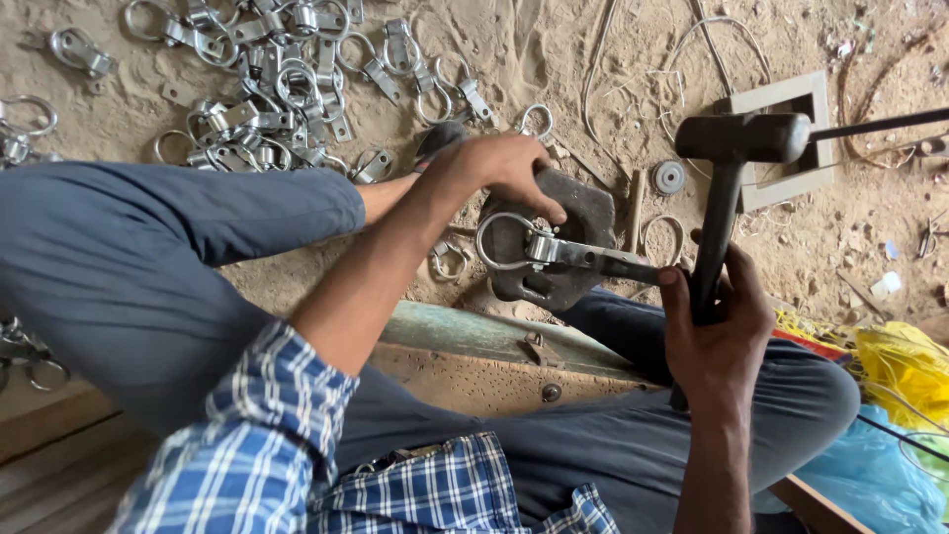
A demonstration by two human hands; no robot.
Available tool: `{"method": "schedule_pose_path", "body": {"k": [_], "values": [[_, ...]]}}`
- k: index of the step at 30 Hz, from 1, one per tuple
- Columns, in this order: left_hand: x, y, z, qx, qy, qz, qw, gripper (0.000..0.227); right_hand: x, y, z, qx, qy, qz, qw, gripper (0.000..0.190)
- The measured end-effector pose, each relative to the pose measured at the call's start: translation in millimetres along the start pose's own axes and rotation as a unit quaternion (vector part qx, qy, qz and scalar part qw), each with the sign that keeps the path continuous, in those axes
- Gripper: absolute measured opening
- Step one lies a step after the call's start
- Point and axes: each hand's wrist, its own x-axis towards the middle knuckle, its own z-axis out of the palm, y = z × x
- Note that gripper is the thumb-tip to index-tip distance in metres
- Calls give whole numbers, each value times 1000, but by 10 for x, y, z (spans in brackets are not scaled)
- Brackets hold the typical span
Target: The person sits on the ground and repeatedly hammers metal parts placed on an anvil. They pick up individual metal pieces, position them on the anvil, and strike them with a hammer before discarding them to the side.
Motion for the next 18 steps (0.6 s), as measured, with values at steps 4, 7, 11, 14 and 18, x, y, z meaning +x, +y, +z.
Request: {"method": "schedule_pose_path", "body": {"k": [4, 7, 11, 14, 18], "values": [[184, 126, -209, 72, -58, 8, 996, 89, 17, 4, 19, -15, 14, 24, 1000, 44], [149, 106, -247, 85, -46, 33, 995, 78, 30, -2, 12, -16, 9, 7, 1000, 44], [133, 85, -181, 77, -21, 37, 996, 78, 4, -13, 10, -18, 10, 15, 1000, 44], [132, 40, -194, 69, -4, 42, 997, 78, 24, -28, 18, -10, 9, 13, 1000, 43], [142, 27, -195, 64, 8, 31, 997, 80, 37, -30, 37, -6, 14, 2, 1000, 41]]}}
